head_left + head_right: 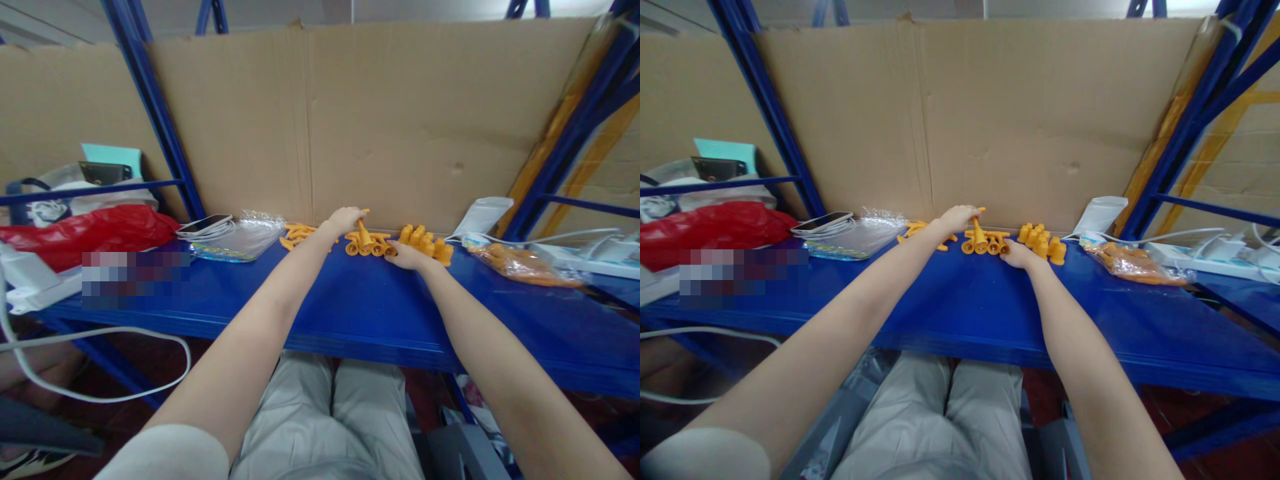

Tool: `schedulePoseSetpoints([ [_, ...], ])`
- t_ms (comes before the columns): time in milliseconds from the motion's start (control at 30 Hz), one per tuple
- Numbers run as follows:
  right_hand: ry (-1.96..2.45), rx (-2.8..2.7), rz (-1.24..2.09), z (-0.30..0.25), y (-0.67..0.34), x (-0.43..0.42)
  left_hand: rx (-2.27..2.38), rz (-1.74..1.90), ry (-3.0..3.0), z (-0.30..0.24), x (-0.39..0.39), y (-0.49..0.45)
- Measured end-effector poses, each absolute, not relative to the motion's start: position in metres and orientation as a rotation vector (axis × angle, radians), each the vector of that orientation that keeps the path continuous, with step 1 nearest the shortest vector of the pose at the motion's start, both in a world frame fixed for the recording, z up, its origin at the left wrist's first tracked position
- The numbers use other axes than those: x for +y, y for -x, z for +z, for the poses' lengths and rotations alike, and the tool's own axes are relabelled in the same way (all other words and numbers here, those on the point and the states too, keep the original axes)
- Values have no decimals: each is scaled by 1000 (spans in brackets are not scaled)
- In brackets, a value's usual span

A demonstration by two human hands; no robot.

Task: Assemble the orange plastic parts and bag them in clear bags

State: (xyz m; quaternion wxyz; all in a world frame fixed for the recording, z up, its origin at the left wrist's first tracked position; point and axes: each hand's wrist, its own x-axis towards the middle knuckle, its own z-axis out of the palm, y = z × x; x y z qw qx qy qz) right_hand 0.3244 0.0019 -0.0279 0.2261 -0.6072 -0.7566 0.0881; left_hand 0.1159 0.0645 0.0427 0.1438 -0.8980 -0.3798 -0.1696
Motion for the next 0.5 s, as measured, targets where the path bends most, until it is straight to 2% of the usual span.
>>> schedulePoseSetpoints([
  [133, 1790, -2076, 231, -28, -323, 0, -1113, -470, 2624, 33, 76, -134],
  [333, 1645, -2015, 339, -30, -325, 4, -1201, -485, 2646, 22, 81, -155],
  [500, 1690, -2006, 307, -29, -324, 3, -1294, -589, 2621, 13, 78, -162],
])
